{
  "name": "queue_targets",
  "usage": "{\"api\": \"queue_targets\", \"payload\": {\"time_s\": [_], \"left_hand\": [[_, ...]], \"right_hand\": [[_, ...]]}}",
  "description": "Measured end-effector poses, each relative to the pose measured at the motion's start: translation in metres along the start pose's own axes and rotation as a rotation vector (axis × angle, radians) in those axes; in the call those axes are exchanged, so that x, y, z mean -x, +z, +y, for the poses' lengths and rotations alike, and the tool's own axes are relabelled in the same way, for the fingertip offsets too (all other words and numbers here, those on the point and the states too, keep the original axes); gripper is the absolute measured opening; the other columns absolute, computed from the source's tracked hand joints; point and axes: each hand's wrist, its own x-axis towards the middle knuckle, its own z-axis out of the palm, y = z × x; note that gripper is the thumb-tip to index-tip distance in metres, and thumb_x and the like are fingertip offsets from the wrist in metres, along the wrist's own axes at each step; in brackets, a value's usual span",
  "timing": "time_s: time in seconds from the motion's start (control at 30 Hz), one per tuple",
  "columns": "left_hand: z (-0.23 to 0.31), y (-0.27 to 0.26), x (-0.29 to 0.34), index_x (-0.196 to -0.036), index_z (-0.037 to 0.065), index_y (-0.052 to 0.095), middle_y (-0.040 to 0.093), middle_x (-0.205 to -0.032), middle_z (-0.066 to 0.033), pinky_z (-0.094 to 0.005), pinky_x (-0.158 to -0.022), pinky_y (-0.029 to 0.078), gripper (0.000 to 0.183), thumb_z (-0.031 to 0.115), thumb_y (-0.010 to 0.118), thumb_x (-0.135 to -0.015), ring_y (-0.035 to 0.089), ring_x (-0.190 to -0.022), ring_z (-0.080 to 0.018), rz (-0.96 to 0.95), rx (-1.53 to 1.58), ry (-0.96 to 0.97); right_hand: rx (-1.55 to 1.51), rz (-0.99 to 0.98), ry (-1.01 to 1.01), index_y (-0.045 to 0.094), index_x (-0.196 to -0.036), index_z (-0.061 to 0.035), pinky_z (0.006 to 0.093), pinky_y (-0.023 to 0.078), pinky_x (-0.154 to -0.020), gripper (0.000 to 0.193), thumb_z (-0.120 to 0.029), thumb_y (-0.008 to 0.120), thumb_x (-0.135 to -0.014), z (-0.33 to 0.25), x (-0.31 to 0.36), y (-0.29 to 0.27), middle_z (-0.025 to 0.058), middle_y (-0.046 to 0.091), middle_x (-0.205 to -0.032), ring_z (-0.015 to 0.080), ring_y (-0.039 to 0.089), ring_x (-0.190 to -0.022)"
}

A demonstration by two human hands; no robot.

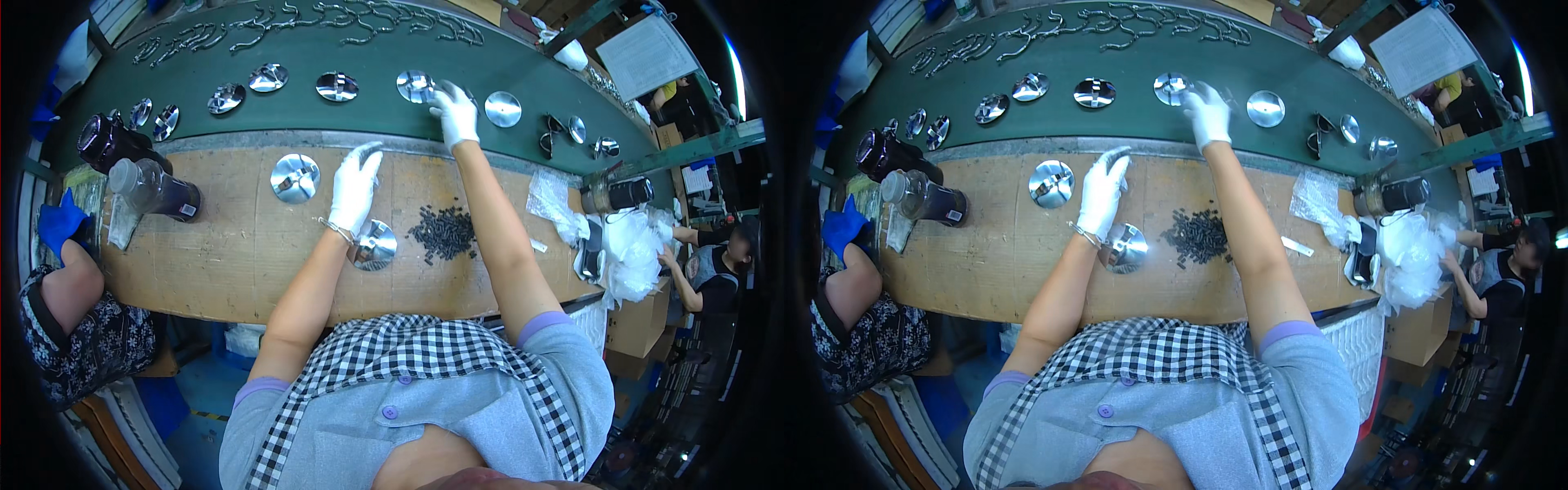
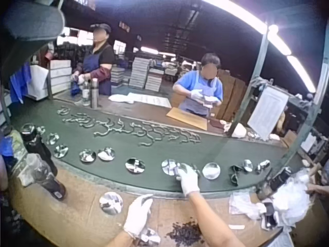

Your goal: The person assembles small metal components by hand, inserting screws into circular metal plates on a factory workbench.

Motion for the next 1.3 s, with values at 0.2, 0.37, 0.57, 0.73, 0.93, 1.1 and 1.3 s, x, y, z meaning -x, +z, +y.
{"api": "queue_targets", "payload": {"time_s": [0.2,0.37,0.57,0.73,0.93,1.1,1.3], "left_hand": [[-0.006,-0.002,-0.002,-0.117,0.002,0.060,0.064,-0.088,-0.0019,-0.0197,-0.052,0.037,0.031,0.020,0.059,-0.092,0.047,-0.059,-0.0029,-0.066,-0.001,-0.033],[-0.012,-0.001,-0.008,-0.120,0.001,0.056,0.063,-0.093,-0.0038,-0.0213,-0.060,0.047,0.039,0.019,0.066,-0.087,0.055,-0.070,-0.0060,0.109,-0.121,0.051],[0.002,0.001,-0.003,-0.110,0.001,0.061,0.064,-0.087,-0.0010,-0.0202,-0.060,0.047,0.033,0.024,0.067,-0.087,0.057,-0.070,-0.0055,-0.107,0.197,-0.008],[-0.009,0.006,0.000,-0.105,0.002,0.065,0.062,-0.083,0.0006,-0.0196,-0.055,0.044,0.033,0.032,0.058,-0.093,0.052,-0.065,-0.0042,-0.156,0.355,-0.057],[-0.012,0.000,-0.006,-0.103,0.001,0.062,0.065,-0.084,-0.0069,-0.0254,-0.057,0.048,0.031,0.031,0.056,-0.094,0.060,-0.066,-0.0109,0.024,0.004,0.058],[-0.013,0.013,0.002,-0.117,0.002,0.061,0.061,-0.083,-0.0011,-0.0201,-0.055,0.044,0.031,0.019,0.059,-0.091,0.055,-0.066,-0.0048,-0.086,-0.309,0.311],[-0.014,0.002,0.000,-0.116,0.001,0.061,0.064,-0.086,-0.0026,-0.0200,-0.049,0.041,0.030,0.021,0.053,-0.095,0.052,-0.062,-0.0045,-0.100,0.101,-0.090]], "right_hand": [[1.054,-0.186,-0.159,0.064,-0.107,-0.0012,0.0345,0.051,-0.076,0.041,-0.030,0.067,-0.078,-0.007,-0.047,0.018,0.0192,0.066,-0.101,0.0282,0.066,-0.086],[0.362,-0.524,0.007,0.069,-0.087,0.0012,0.0253,0.048,-0.060,0.034,-0.029,0.076,-0.074,-0.050,0.049,0.022,0.0067,0.067,-0.074,0.0109,0.060,-0.065],[0.065,-0.156,0.003,0.067,-0.097,0.0027,0.0196,0.041,-0.049,0.027,-0.023,0.063,-0.089,-0.043,0.098,0.002,0.0044,0.065,-0.073,0.0054,0.053,-0.055],[0.177,-0.233,-0.009,0.065,-0.106,0.0029,0.0195,0.038,-0.048,0.031,-0.022,0.063,-0.087,-0.039,0.117,-0.005,0.0015,0.062,-0.073,0.0042,0.048,-0.054],[0.290,-0.178,-0.096,0.065,-0.100,0.0020,0.0187,0.039,-0.045,0.027,-0.023,0.060,-0.091,-0.032,0.114,-0.017,0.0032,0.064,-0.076,0.0050,0.052,-0.055],[0.161,-0.394,0.037,0.064,-0.104,0.0030,0.0226,0.047,-0.056,0.028,-0.022,0.056,-0.093,-0.039,0.131,-0.024,0.0068,0.067,-0.085,0.0090,0.059,-0.066],[0.992,-0.342,-0.252,0.071,-0.093,-0.0116,0.0416,0.048,-0.080,0.020,-0.025,0.063,-0.081,-0.015,0.168,-0.060,0.0121,0.067,-0.092,0.0331,0.061,-0.088]]}}
